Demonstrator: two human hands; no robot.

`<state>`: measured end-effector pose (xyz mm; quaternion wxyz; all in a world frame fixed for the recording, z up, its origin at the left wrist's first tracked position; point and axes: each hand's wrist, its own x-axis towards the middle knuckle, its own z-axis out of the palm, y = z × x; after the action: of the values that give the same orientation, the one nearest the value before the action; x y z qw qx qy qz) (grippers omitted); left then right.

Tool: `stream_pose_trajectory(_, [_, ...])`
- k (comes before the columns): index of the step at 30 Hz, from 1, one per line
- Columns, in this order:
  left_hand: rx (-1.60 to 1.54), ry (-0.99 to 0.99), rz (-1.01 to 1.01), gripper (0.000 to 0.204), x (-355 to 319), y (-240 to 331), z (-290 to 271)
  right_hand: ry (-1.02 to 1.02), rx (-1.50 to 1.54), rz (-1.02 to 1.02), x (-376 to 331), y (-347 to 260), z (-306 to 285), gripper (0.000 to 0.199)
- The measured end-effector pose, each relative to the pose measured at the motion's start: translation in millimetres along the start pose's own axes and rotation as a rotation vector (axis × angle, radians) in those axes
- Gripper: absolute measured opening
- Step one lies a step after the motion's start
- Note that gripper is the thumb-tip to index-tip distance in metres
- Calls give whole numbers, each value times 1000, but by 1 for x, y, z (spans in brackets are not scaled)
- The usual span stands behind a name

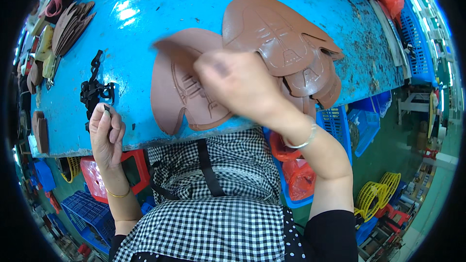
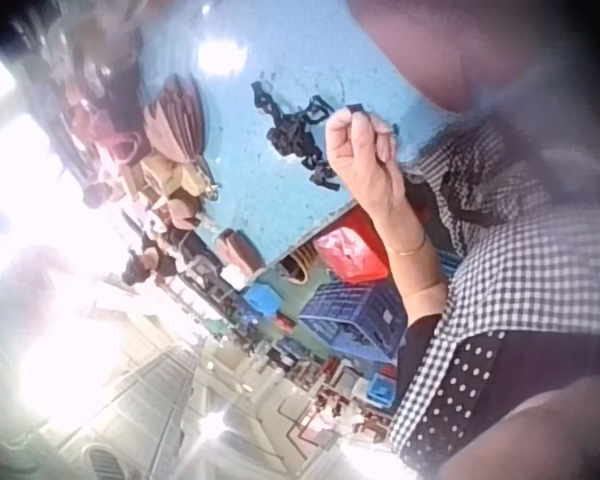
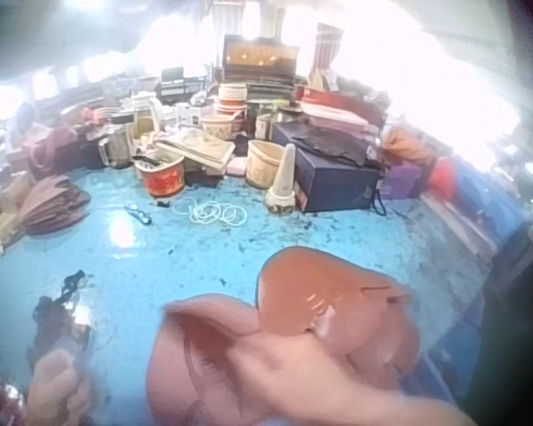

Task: The recorder is trimming and assembling components for shoe uppers in a factory.

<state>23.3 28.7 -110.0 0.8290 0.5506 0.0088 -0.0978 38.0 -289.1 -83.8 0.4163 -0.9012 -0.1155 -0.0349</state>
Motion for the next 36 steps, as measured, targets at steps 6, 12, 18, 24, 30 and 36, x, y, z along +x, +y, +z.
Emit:
stream_pose_trajectory(6, [322, -174, -24, 7, 25, 27, 21, 547, 916, 594, -35, 39, -71, 28])
stream_pose_trajectory(12, [591, -314, -115, 9, 60, 42, 49, 534, 456, 548, -59, 80, -122, 30])
stream_pose_trajectory(18, [986, -476, 112, 8, 88, 44, 83, 616, -5, 146, -37, 53, -128, 29])
stream_pose_trajectory(24, [1009, -918, 728, 15, 90, -25, 162, 211, -669, -142, 46, 57, -65, 26])
stream_pose_trajectory(30, [1189, -933, 699, 6, 79, -42, 168, 309, -743, -198, 45, 104, -68, 29])
stream_pose_trajectory(36, [1191, -976, 652, 6, 84, -38, 162, 492, -755, -50, 62, 110, -119, 22])
